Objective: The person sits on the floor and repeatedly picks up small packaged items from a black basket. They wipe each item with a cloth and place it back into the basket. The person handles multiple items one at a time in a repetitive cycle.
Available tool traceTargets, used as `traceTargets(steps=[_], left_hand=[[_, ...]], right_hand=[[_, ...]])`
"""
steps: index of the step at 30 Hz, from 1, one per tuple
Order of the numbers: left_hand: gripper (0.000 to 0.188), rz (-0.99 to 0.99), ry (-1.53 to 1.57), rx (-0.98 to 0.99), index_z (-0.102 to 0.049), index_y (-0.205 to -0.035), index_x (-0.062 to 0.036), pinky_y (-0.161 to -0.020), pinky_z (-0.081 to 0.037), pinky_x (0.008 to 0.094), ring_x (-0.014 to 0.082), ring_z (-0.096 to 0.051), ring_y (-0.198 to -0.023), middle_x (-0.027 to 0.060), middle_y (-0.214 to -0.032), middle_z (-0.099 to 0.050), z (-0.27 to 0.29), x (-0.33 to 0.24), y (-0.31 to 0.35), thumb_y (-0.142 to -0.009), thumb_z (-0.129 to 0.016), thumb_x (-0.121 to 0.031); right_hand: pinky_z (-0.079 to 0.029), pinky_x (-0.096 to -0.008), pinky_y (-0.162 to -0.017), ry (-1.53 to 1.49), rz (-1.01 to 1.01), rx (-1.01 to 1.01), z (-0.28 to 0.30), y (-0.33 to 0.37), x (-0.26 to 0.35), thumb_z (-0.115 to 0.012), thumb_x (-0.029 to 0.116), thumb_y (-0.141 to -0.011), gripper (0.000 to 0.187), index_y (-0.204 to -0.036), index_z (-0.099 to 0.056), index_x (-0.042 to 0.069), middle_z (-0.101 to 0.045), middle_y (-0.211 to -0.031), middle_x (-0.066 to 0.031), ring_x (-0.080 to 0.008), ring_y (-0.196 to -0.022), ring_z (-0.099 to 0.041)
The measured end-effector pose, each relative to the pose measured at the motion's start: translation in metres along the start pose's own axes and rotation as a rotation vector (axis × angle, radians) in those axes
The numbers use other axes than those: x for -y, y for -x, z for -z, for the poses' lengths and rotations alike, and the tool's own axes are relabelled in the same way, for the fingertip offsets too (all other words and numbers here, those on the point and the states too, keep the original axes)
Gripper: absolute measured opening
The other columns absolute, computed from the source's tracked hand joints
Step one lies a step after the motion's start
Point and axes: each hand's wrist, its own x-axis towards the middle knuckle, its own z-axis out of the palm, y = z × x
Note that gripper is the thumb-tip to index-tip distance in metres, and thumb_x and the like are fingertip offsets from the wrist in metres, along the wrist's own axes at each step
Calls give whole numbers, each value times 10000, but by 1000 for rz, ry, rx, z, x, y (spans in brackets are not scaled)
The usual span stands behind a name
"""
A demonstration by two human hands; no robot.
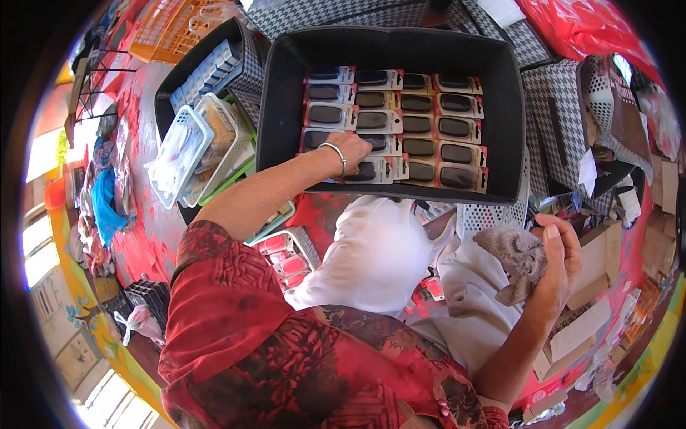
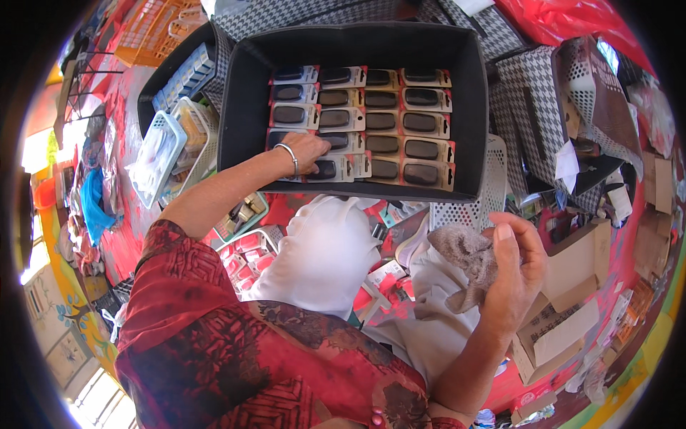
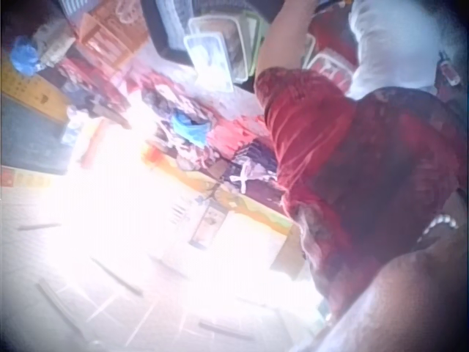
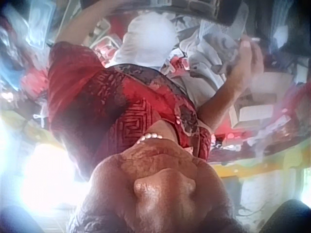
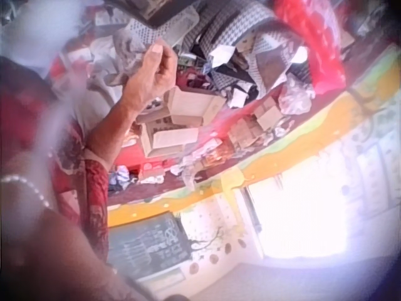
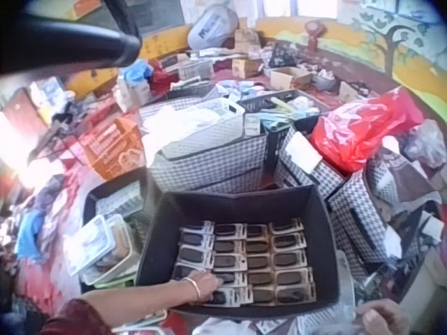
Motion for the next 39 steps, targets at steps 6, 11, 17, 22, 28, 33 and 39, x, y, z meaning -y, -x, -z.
traceTargets(steps=[6, 11, 17, 22, 28, 33, 39], left_hand=[[384, -78, -155, 9, -532, -950, -52, -709, -488, 411, 315, -603, -880, 135, -912, -621, -3, -7, -2, -641, -738, -150], [424, -6, -20, 50, -532, -947, -38, -708, -485, 405, 324, -602, -868, 139, -878, -627, 6, -2, -4, -614, -760, -167], [374, 61, 64, -152, -588, -961, -68, -727, -479, 384, 300, -606, -855, 129, -886, -637, 30, 9, 23, -680, -717, -278], [225, 20, 182, -564, -609, -947, -68, -662, -495, 276, 207, -638, -734, 94, -826, -647, 97, -34, 61, -762, -655, -188], [209, -597, 552, -1037, -555, -1019, 36, -651, -502, 212, 117, -609, -721, 94, -842, -628, 134, -150, 70, -864, -542, -103], [260, -707, 692, -824, -505, -1094, 23, -576, -496, 210, 120, -605, -690, 98, -855, -628, 108, -213, 22, -871, -511, -112], [296, -115, 1224, -301, -514, -1095, 18, -535, -493, 227, 132, -593, -648, 107, -813, -618, 80, -244, 8, -822, -509, -96]], right_hand=[[-372, -196, -645, 44, 39, 19, 1, 4, 4, -544, 155, -833, 187, -879, -622, -8, -563, -720, -22, -67, -691, -496], [-368, -193, -639, -28, 40, 13, 4, 7, 10, -551, 165, -831, 200, -874, -620, -18, -566, -723, -24, -66, -691, -497], [-353, -188, -652, -56, 63, -13, 23, -2, 5, -553, 185, -828, 214, -867, -634, -9, -563, -740, 1, -57, -709, -469], [-496, -289, -664, -882, -113, -149, 93, -29, -13, -557, 211, -829, 213, -830, -632, 12, -634, -761, -56, -168, -689, -614], [-491, -432, -771, -1359, -122, -14, 116, -40, -35, -560, 334, -804, 335, -933, -602, 28, -644, -896, -121, -289, -821, -613], [-477, -417, -797, -1503, 51, -114, 119, -37, -51, -656, 227, -755, 267, -932, -597, 37, -632, -929, -109, -280, -867, -596], [-478, -474, -783, -1567, 123, -35, 193, -18, -84, -614, 152, -737, 219, -927, -585, 47, -625, -935, -121, -281, -899, -590]])
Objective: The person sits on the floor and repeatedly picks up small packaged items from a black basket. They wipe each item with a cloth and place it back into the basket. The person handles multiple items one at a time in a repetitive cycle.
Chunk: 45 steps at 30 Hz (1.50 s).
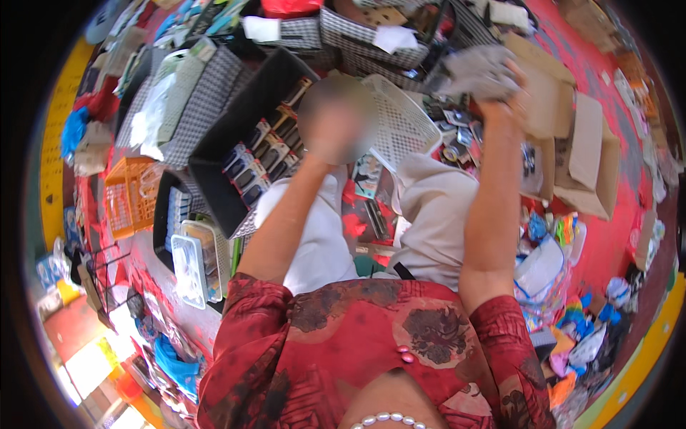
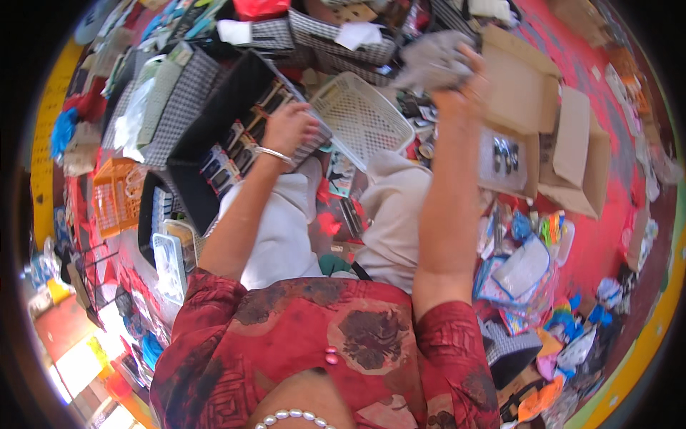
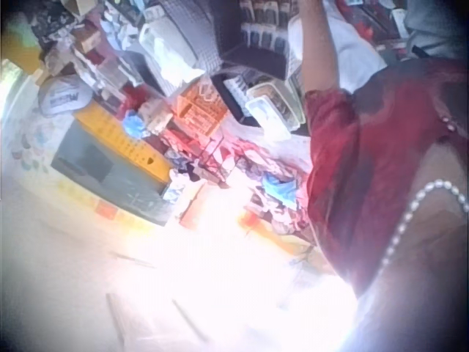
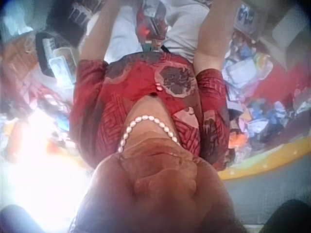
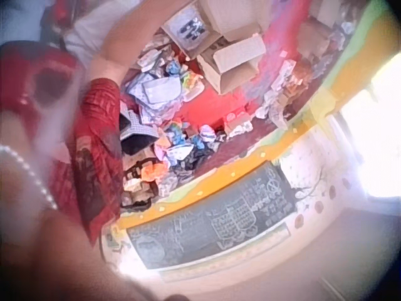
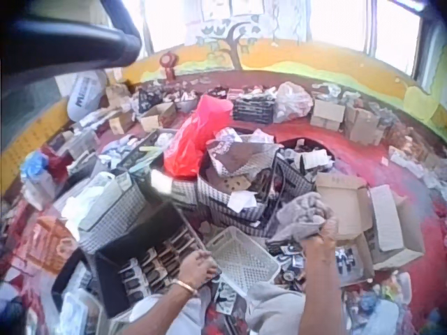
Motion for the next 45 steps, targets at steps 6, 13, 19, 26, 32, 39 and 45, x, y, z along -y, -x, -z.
traceTargets(steps=[6, 13, 19, 26, 32, 39, 45], left_hand=[[313, -294, -783, 148, -545, -1079, -60, -651, -498, 366, 253, -629, -801, 142, -846, -644, -27, 17, 2, -797, -515, -192], [324, -521, -1230, 213, -544, -1102, -150, -718, -472, 436, 334, -602, -842, 141, -876, -637, -10, 29, 6, -793, -521, -243], [338, -599, -307, 68, -476, -1196, -38, -568, -485, 217, 117, -602, -646, 92, -847, -647, 41, 2, 44, -865, -511, -98], [335, -341, 96, -102, -452, -1200, -23, -550, -498, 209, 141, -607, -650, 122, -911, -630, 104, -20, 109, -899, -482, -167], [295, -304, 37, -114, -479, -1165, -25, -580, -502, 217, 139, -607, -672, 111, -887, -630, 98, -27, 90, -915, -460, -180], [296, -247, -15, 15, -472, -1163, -4, -532, -485, 192, 126, -600, -635, 112, -849, -623, 29, -13, 21, -894, -467, -126], [337, -59, -41, 104, -443, -1196, 1, -553, -485, 198, 111, -591, -640, 103, -850, -616, -12, 10, -7, -886, -502, -117]], right_hand=[[-462, -505, -829, 205, 148, -67, 51, 70, 64, -461, 292, -859, 335, -1032, -567, 25, -604, -1039, -159, -323, -983, -568], [-521, -399, -531, 427, -36, -976, 211, 250, 32, -548, 198, -793, 155, -852, -609, 68, -633, -750, -96, -243, -600, -612], [-501, -403, -539, 1022, -502, -1262, 286, 390, -31, -540, 201, -760, 244, -802, -606, -31, -629, -722, -123, -262, -603, -614], [-487, -406, -717, 1656, -342, -998, 310, 402, -46, -524, 239, -692, 278, -788, -658, 16, -621, -832, -229, -350, -827, -619], [-486, -419, -763, 1792, -434, -1064, 295, 357, -53, -539, 284, -726, 369, -932, -642, -4, -622, -953, -213, -348, -889, -609], [-473, -414, -819, 1785, -584, -1117, 268, 273, -42, -656, 473, -673, 557, -978, -639, 6, -605, -1041, -209, -330, -1000, -577], [-461, -386, -856, 1757, -677, -1134, 297, 184, -40, -708, 558, -598, 813, -1121, -539, -42, -575, -1121, -192, -303, -1014, -579]])
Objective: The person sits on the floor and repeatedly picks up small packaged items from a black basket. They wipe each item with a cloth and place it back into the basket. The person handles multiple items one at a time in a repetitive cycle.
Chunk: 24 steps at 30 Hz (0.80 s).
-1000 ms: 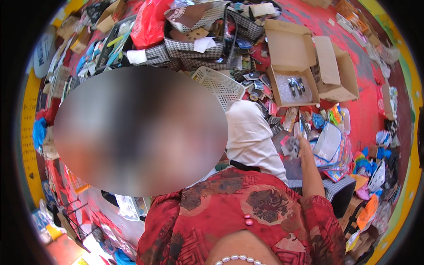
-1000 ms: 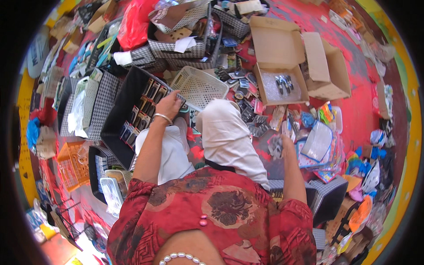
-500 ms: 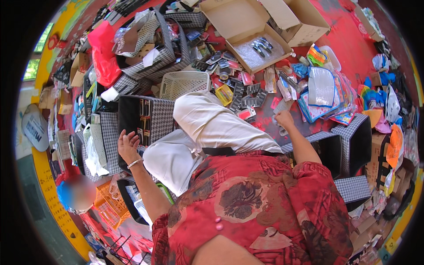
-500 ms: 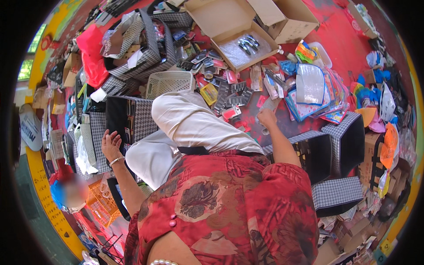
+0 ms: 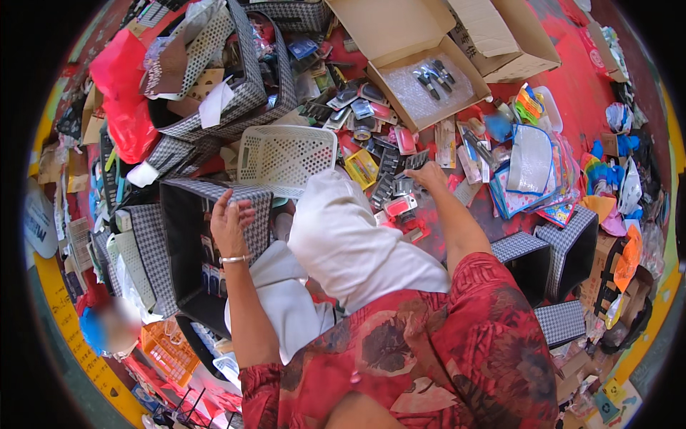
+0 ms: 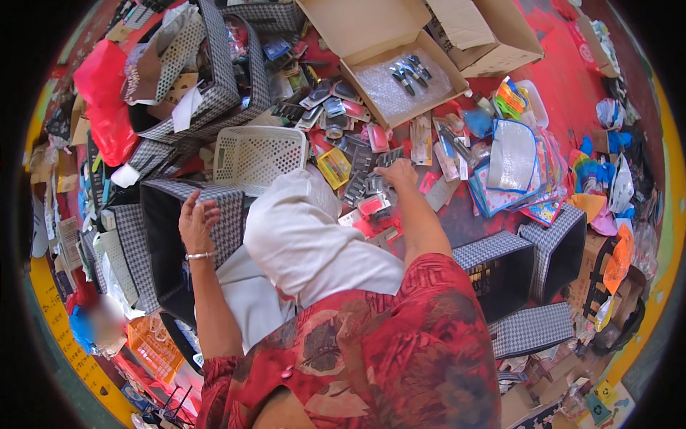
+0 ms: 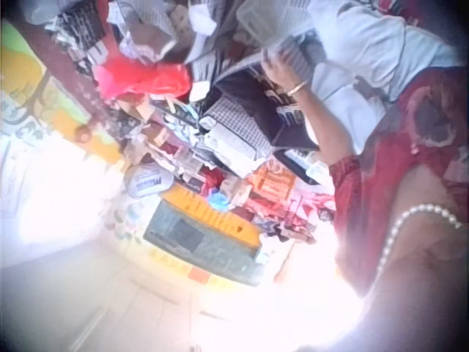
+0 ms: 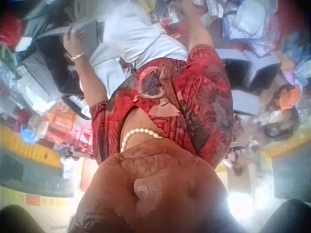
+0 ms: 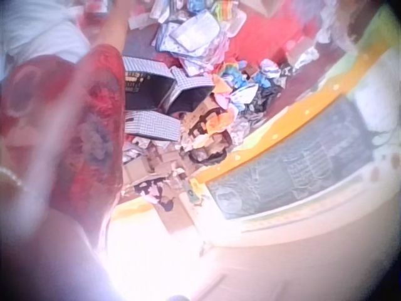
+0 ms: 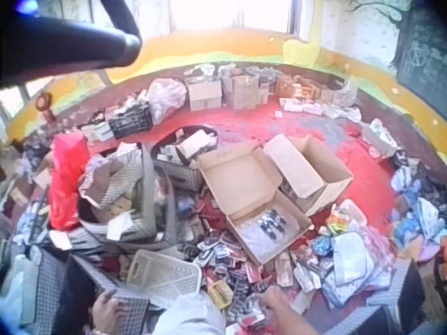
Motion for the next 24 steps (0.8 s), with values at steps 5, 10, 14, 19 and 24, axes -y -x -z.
traceTargets(steps=[5, 10, 14, 19, 24], left_hand=[[326, -24, 10, 105, -458, -1187, 5, -571, -481, 189, 107, -591, -658, 100, -853, -618, -13, -4, 7, -888, -498, -120], [280, -30, -49, 127, -497, -1144, 21, -600, -474, 189, 98, -580, -671, 92, -845, -618, -25, -19, 15, -896, -477, -108], [261, -79, -69, 115, -513, -1118, 32, -614, -473, 196, 97, -573, -677, 97, -845, -619, -26, -27, 15, -896, -470, -98], [250, -106, -41, 146, -527, -1102, 29, -617, -474, 196, 93, -573, -684, 93, -849, -621, -25, -27, 17, -890, -489, -99], [256, -91, -76, 157, -521, -1112, 21, -622, -469, 189, 90, -572, -690, 88, -855, -621, -25, -23, 18, -886, -495, -95]], right_hand=[[-461, -354, -865, -44, -138, -48, -25, -47, 27, -725, 442, -620, 998, -1312, -226, -77, -578, -1120, -184, -288, -1025, -578], [-466, -371, -857, 49, -103, -42, -37, -72, 22, -626, 298, -689, 690, -1229, -373, -48, -578, -1120, -191, -297, -1021, -579], [-479, -386, -792, -32, 45, -127, -28, -79, -13, -544, 204, -689, 312, -909, -653, 12, -623, -967, -211, -336, -930, -606], [-475, -362, -666, -302, 164, -30, -1, -61, -69, -516, 158, -643, 282, -826, -657, -4, -631, -741, -210, -325, -725, -621], [-478, -335, -655, -311, 339, 272, -27, -31, -83, -526, 100, -630, 231, -807, -662, 41, -644, -856, -182, -284, -732, -623]])
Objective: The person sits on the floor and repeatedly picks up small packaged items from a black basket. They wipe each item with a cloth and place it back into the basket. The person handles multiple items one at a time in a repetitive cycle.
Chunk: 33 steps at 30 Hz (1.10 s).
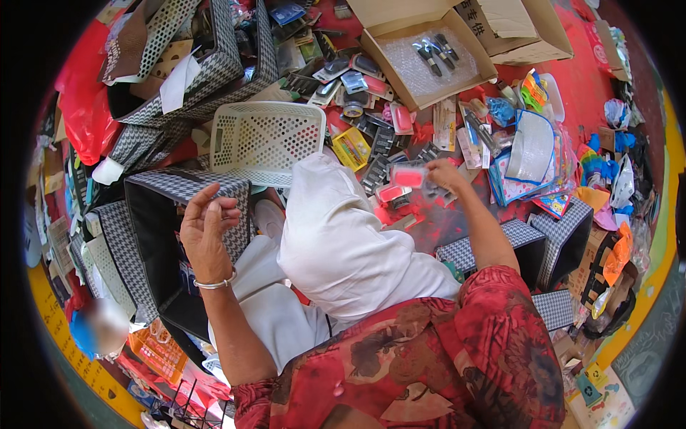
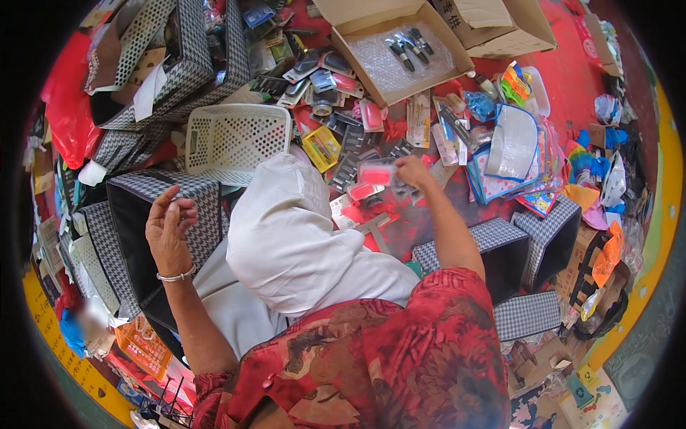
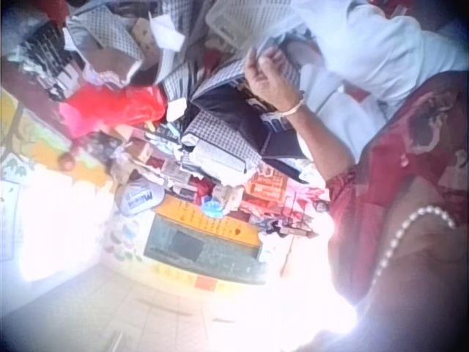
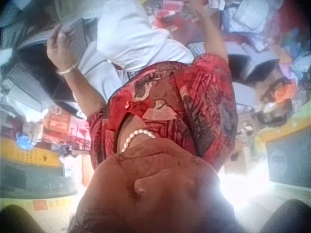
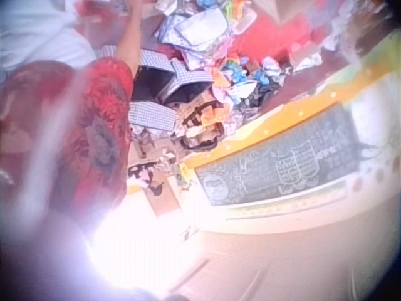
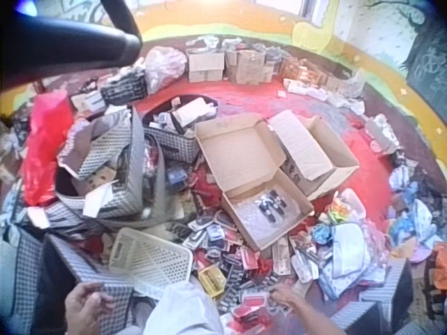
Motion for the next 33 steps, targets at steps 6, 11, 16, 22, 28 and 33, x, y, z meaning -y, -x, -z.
traceTargets(steps=[6, 11, 16, 22, 28, 33], left_hand=[[255, 27, -36, 8, -517, -1107, 26, -633, -466, 186, 88, -571, -702, 81, -856, -617, 3, 3, -4, -884, -497, -94], [246, 30, -42, -4, -520, -1094, 32, -631, -463, 189, 89, -567, -704, 81, -851, -614, 2, 3, -5, -884, -494, -93], [250, 38, -90, 5, -520, -1095, 34, -634, -464, 194, 92, -566, -705, 84, -853, -614, -1, 0, -2, -885, -491, -97], [257, 4, -93, 15, -520, -1102, 34, -638, -465, 195, 92, -566, -709, 86, -856, -615, 3, 0, -1, -884, -490, -98], [262, 44, -77, 8, -520, -1111, 24, -631, -466, 192, 89, -569, -699, 84, -860, -619, 1, 3, -5, -883, -491, -101], [260, 46, -78, 13, -518, -1111, 24, -625, -464, 187, 86, -570, -690, 82, -858, -621, -2, 2, -6, -881, -491, -94]], right_hand=[[-500, -375, -776, 774, 131, 4, -47, -29, 0, -542, 134, -669, 207, -822, -680, 111, -439, -1293, -178, -283, -955, -600], [-500, -389, -780, 731, 74, -28, -50, -45, -1, -530, 170, -739, 189, -848, -682, 143, -576, -1123, -119, -279, -915, -612], [-503, -388, -737, 636, 107, 92, -24, -42, 4, -595, 171, -658, 186, -816, -687, 142, -652, -822, -118, -278, -825, -627], [-469, -303, -620, -231, 111, -31, 12, -40, 26, -642, 123, -671, 144, -781, -669, 34, -638, -691, -55, -143, -656, -593], [-455, -287, -585, -383, 120, -271, -19, -69, 67, -667, 148, -716, 157, -804, -665, 18, -624, -713, -33, -113, -630, -559], [-480, -324, -626, -281, -11, -256, -84, -77, 86, -665, 180, -687, 200, -827, -672, 38, -651, -733, -114, -186, -652, -616]])
